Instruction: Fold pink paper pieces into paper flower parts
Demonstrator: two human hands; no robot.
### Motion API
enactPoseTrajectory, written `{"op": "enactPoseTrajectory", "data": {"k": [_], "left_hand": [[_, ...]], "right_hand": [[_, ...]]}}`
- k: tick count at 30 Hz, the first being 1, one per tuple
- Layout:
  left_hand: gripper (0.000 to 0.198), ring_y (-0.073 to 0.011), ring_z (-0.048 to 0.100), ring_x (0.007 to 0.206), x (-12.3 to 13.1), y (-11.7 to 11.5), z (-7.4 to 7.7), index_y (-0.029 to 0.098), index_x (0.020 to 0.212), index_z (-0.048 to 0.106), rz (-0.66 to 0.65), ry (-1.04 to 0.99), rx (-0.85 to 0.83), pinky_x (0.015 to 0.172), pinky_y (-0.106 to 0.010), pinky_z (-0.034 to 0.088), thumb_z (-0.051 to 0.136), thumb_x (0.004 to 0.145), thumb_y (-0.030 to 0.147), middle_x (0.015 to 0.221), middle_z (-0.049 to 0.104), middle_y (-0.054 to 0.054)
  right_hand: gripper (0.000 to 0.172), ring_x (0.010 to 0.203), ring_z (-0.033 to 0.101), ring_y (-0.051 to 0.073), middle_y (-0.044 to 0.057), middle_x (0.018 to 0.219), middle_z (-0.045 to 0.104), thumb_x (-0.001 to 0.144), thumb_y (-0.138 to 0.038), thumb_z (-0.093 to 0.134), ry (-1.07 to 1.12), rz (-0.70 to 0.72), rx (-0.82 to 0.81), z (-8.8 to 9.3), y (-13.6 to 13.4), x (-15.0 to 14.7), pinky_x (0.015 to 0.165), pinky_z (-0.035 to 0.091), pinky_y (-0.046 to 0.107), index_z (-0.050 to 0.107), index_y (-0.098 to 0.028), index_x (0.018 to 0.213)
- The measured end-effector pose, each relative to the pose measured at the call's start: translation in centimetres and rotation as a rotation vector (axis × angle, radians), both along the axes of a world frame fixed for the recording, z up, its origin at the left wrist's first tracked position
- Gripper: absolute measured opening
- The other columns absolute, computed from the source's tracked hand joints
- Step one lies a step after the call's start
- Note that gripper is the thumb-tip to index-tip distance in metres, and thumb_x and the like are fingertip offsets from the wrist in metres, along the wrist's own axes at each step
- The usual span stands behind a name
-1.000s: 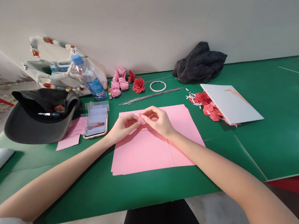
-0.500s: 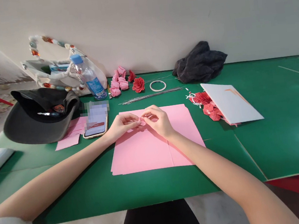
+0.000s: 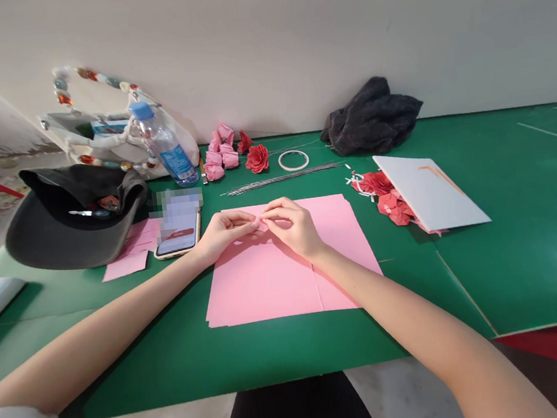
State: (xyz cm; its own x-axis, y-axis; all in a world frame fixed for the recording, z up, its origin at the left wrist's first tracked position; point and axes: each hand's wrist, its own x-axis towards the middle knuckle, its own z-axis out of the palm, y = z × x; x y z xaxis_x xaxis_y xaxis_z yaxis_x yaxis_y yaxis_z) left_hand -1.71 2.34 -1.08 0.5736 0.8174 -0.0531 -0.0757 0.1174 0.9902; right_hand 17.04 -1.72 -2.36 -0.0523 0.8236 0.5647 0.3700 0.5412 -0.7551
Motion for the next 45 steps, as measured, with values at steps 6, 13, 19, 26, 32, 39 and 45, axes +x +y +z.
{"op": "enactPoseTrajectory", "data": {"k": [6, 13, 19, 26, 32, 39, 45], "left_hand": [[0.035, -0.0222, 0.073, 0.072, 0.0, -0.1, 0.1, 0.008, 0.089, 0.066, -0.043, -0.01, 0.011, 0.07, -0.033, 0.058, 0.078, 0.072, 0.037, 0.083, 0.074, -0.012], [0.031, -0.0192, 0.07, 0.065, 0.0, 0.0, 0.3, 0.009, 0.088, 0.064, -0.051, -0.015, 0.091, 0.061, -0.028, 0.056, 0.074, 0.077, 0.036, 0.079, 0.072, -0.009], [0.031, -0.019, 0.07, 0.071, -0.1, 0.0, 0.1, 0.01, 0.088, 0.067, -0.023, 0.004, 0.128, 0.068, -0.029, 0.055, 0.074, 0.076, 0.038, 0.082, 0.073, -0.01], [0.029, -0.0175, 0.069, 0.071, -0.2, 0.1, -0.2, 0.011, 0.088, 0.067, -0.008, 0.011, 0.125, 0.068, -0.028, 0.054, 0.073, 0.077, 0.038, 0.079, 0.073, -0.008], [0.029, -0.0173, 0.069, 0.068, -0.1, 0.0, -0.3, 0.01, 0.088, 0.067, -0.031, 0.037, 0.187, 0.065, -0.027, 0.053, 0.072, 0.078, 0.038, 0.078, 0.072, -0.009], [0.03, -0.0203, 0.072, 0.073, 0.2, -0.4, -0.4, 0.009, 0.089, 0.067, -0.067, 0.097, 0.213, 0.062, -0.025, 0.054, 0.071, 0.079, 0.037, 0.079, 0.072, -0.01], [0.032, -0.0217, 0.072, 0.076, 0.2, -0.4, -0.5, 0.008, 0.09, 0.068, -0.061, 0.045, 0.115, 0.075, -0.035, 0.059, 0.076, 0.074, 0.035, 0.082, 0.074, -0.012]], "right_hand": [[0.011, 0.096, 0.064, 0.02, 0.003, 0.095, 0.066, 0.084, -0.024, 0.064, -0.033, 0.026, 0.033, 0.2, -0.2, 0.0, 0.091, 0.053, 0.041, 0.074, -0.028, 0.089], [0.015, 0.079, 0.067, 0.016, 0.004, 0.092, 0.066, 0.081, -0.032, 0.068, 0.15, 0.06, -0.114, 0.2, 0.0, -0.4, 0.075, 0.058, 0.033, 0.069, -0.022, 0.092], [0.017, 0.076, 0.067, 0.016, 0.004, 0.085, 0.07, 0.077, -0.034, 0.071, 0.229, 0.063, -0.233, 0.2, 0.2, -0.3, 0.074, 0.057, 0.033, 0.068, -0.019, 0.084], [0.02, 0.083, 0.067, 0.019, 0.004, 0.082, 0.069, 0.072, -0.037, 0.075, 0.322, 0.081, -0.288, 0.1, 0.7, 0.0, 0.081, 0.054, 0.036, 0.067, -0.019, 0.076], [0.025, 0.085, 0.067, 0.019, 0.005, 0.094, 0.071, 0.079, -0.041, 0.068, 0.252, 0.151, -0.319, 0.0, 0.9, 0.4, 0.08, 0.054, 0.036, 0.072, -0.022, 0.095], [0.013, 0.087, 0.064, 0.02, 0.004, 0.084, 0.069, 0.078, -0.034, 0.069, 0.141, 0.116, -0.229, -0.1, 0.8, 0.1, 0.079, 0.054, 0.036, 0.074, -0.022, 0.081], [0.013, 0.086, 0.064, 0.019, 0.004, 0.084, 0.065, 0.078, -0.034, 0.068, 0.163, 0.097, -0.23, -0.1, 0.7, 0.0, 0.069, 0.054, 0.03, 0.073, -0.021, 0.079]]}}
